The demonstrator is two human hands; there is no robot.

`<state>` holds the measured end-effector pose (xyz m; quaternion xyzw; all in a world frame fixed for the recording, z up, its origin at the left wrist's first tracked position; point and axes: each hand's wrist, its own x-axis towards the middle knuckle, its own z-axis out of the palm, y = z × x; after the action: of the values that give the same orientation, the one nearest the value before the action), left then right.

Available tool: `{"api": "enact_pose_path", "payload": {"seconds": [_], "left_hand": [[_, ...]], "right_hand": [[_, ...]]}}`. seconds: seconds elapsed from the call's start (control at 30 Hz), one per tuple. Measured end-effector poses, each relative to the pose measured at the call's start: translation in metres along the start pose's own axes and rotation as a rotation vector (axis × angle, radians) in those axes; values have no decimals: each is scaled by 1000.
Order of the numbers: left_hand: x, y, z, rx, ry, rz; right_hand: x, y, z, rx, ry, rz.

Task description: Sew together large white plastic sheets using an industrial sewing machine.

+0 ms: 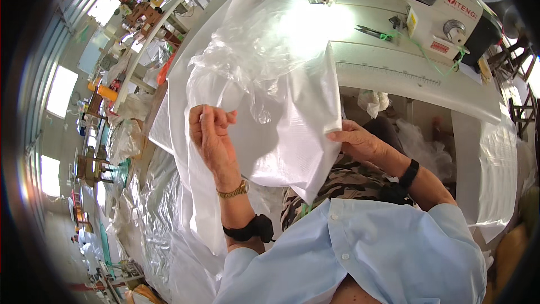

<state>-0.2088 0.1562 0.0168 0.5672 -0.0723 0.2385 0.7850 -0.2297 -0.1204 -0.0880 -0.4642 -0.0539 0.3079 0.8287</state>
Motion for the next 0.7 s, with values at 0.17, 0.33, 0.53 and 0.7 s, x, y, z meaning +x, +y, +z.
{"api": "enact_pose_path", "payload": {"seconds": [0.17, 0.33, 0.53, 0.7], "left_hand": [[8, -16, -19, 215, 227, -31], [31, -96, -23, 669, 87, -73], [45, -78, -3, 123, 175, -423], [2, 27, -36, -206, 154, -257]], "right_hand": [[-3, 19, -27, -174, 251, -13], [-5, 9, -9, -80, 248, -110], [-8, -8, -1, -678, 771, -585], [-2, -52, 26, -1334, 599, -1019]]}}
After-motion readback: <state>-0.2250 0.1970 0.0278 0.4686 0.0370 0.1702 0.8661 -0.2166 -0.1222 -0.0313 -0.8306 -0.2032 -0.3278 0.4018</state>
